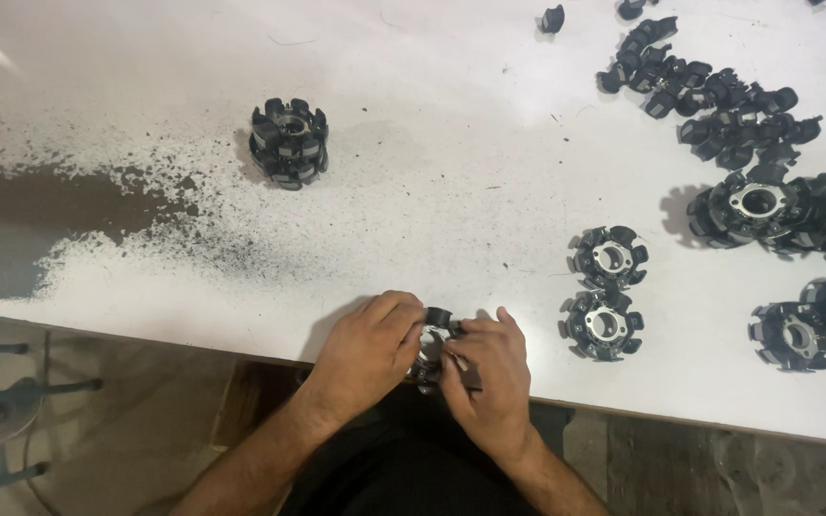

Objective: The person sits at a white workbench covered with wheel hubs and black rubber rollers. They pick up a hub, press rollers onto its slots one at a time by hand, and set completed wheels aside with the growing pile of finished wheels.

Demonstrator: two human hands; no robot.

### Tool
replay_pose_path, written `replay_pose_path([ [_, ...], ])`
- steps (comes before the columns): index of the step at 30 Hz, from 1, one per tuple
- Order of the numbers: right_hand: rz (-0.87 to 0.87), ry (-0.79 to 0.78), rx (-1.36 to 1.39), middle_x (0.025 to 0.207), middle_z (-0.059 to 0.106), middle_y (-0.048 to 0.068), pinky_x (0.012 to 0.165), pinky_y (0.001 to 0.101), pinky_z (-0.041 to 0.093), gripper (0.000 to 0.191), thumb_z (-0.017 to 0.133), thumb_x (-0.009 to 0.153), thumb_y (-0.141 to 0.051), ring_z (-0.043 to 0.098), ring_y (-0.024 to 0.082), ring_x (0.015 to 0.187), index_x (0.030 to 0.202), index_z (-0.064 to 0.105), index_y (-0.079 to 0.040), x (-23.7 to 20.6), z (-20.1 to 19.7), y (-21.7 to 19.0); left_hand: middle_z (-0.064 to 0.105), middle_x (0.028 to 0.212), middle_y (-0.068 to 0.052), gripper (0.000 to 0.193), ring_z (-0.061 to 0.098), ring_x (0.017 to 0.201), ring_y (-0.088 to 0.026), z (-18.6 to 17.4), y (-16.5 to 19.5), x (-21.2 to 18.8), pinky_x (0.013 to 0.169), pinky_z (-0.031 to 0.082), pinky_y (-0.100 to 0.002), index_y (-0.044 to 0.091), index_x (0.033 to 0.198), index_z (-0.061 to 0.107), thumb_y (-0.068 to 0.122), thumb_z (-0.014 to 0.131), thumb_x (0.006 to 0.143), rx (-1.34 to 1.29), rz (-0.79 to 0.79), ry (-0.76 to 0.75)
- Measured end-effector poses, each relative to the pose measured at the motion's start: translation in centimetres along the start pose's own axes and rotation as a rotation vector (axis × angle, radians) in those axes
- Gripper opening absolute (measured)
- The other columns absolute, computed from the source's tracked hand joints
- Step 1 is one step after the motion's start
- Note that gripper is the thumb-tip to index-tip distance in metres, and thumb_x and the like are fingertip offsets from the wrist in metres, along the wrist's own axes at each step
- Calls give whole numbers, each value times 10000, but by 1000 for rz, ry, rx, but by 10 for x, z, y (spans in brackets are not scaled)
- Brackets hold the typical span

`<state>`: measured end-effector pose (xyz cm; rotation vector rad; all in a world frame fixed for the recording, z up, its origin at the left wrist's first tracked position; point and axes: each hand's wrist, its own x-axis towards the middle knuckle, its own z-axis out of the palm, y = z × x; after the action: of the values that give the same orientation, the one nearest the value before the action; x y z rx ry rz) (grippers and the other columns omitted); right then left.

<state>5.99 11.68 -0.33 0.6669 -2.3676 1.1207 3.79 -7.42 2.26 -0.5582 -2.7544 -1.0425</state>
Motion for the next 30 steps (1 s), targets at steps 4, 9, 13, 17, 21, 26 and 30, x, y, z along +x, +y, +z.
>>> replay_pose_path([
  [4, -6, -4, -23, 997, 697, 65, 1149, 587, 401, 254, 785, 795, -9, 667, 294, 1122, 1009, 665, -73, -1, 4, 2, 703, 1076, -87, 174, 706, 981, -283, 3, 1, -3, 850, 592, -388, 34, 1050, 687, 107, 713, 894, -24, -42, 12],
  [9, 20, -12, -12, 1002, 686, 78, 1149, 584, 419, 264, 786, 801, -11, 663, 300, 1114, 1024, 651, -54, -1, 5, 4, 705, 1088, -101, 182, 710, 987, -288, 6, 1, -6, 854, 591, -390, 29, 1054, 691, 107, 720, 892, -40, -40, 31],
  [13, 19, -28, -26, 972, 676, 80, 1134, 597, 418, 257, 793, 788, -14, 663, 309, 1097, 997, 650, -56, -4, 6, 7, 694, 1114, -109, 197, 714, 1000, -282, 10, -1, -9, 848, 602, -380, 16, 1062, 679, 95, 712, 885, -56, -33, 25],
  [17, -4, 7, 0, 975, 676, 85, 1137, 593, 424, 268, 777, 781, -2, 668, 298, 1089, 1003, 635, -54, -7, 7, 10, 671, 1147, -126, 224, 712, 1008, -282, 16, -5, -12, 814, 611, -365, -6, 1055, 664, 74, 702, 849, 22, 19, 44],
  [21, -47, 2, -1, 984, 674, 91, 1128, 584, 434, 291, 781, 787, 2, 668, 290, 1089, 1031, 629, -44, -9, 8, 10, 659, 1122, -122, 206, 713, 1002, -260, 26, -8, -18, 800, 619, -341, -3, 1040, 654, 86, 721, 867, 69, 99, 133],
  [26, -52, -20, -36, 994, 677, 91, 1124, 574, 438, 304, 796, 774, 12, 666, 294, 1089, 1028, 640, -51, -7, 10, 8, 658, 1119, -123, 203, 719, 1012, -258, 29, -7, -19, 807, 625, -328, -3, 1032, 645, 75, 725, 862, 73, 113, 180],
  [30, -39, -34, -77, 1013, 682, 109, 1096, 560, 444, 310, 798, 752, 26, 661, 307, 1073, 1016, 653, -48, -7, 6, 4, 679, 1087, -119, 178, 716, 936, -259, 15, 2, -15, 766, 616, -349, 11, 995, 646, 84, 714, 848, -8, 91, 131],
])
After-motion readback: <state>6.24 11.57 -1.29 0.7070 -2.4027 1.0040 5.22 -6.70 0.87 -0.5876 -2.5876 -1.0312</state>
